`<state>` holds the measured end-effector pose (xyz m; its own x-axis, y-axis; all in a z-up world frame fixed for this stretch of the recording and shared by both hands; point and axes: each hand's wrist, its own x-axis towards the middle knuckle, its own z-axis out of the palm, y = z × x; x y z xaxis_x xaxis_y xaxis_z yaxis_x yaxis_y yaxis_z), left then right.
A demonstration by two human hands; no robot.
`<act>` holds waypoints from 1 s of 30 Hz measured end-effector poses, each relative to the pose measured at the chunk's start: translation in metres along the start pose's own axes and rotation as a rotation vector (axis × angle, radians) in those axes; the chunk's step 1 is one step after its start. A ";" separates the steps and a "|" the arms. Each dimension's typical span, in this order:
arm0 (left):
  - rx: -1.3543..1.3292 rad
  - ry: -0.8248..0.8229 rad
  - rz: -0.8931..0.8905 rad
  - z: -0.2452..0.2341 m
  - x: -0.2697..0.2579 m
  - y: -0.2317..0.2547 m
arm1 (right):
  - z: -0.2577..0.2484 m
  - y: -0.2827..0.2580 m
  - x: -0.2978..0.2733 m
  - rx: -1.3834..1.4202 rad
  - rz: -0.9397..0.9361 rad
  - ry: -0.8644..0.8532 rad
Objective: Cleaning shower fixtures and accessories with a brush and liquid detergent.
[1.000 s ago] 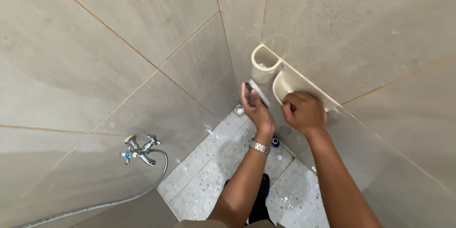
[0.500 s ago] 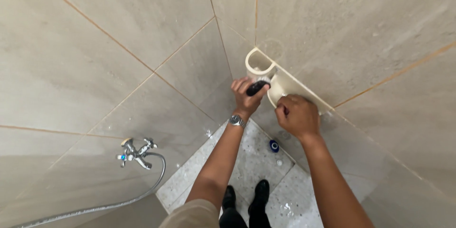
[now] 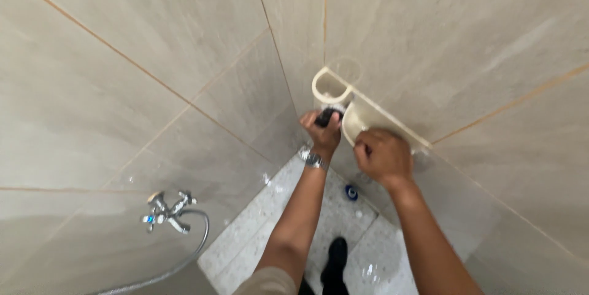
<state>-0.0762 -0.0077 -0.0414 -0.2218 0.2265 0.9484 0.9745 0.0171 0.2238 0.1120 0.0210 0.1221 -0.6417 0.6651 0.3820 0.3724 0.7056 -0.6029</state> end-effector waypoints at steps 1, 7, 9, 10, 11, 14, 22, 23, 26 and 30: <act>-0.001 -0.020 0.005 -0.002 -0.002 -0.002 | 0.000 -0.003 -0.001 0.000 -0.009 0.031; -0.116 -0.270 -0.313 -0.003 -0.039 0.050 | -0.007 -0.004 0.008 -0.016 -0.084 0.082; -0.254 -0.290 -0.567 -0.019 -0.024 0.092 | -0.004 -0.007 -0.001 -0.034 -0.060 0.053; -0.527 -0.152 -0.798 -0.021 0.002 0.115 | -0.005 -0.007 -0.002 -0.010 -0.051 0.080; -0.796 -0.001 -1.026 -0.024 0.027 0.138 | -0.005 -0.006 -0.003 0.013 -0.043 0.107; -0.902 0.134 -1.495 0.014 -0.028 0.134 | -0.004 -0.003 -0.003 0.009 -0.067 0.127; -0.568 0.041 -1.341 -0.011 -0.030 0.142 | 0.005 0.009 -0.007 -0.049 0.045 0.051; -0.478 0.012 -1.300 -0.029 -0.013 0.144 | 0.007 0.004 -0.014 -0.036 0.044 0.043; -0.496 -0.179 -0.846 -0.045 0.025 0.134 | 0.000 0.005 -0.006 0.070 -0.107 0.181; -0.358 -0.240 -0.831 -0.052 0.040 0.119 | 0.011 -0.005 -0.049 0.182 -0.057 0.346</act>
<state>0.0291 -0.0469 0.0349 -0.7904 0.4719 0.3906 0.4294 -0.0280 0.9027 0.1349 -0.0179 0.0987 -0.3824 0.6914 0.6130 0.1979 0.7093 -0.6765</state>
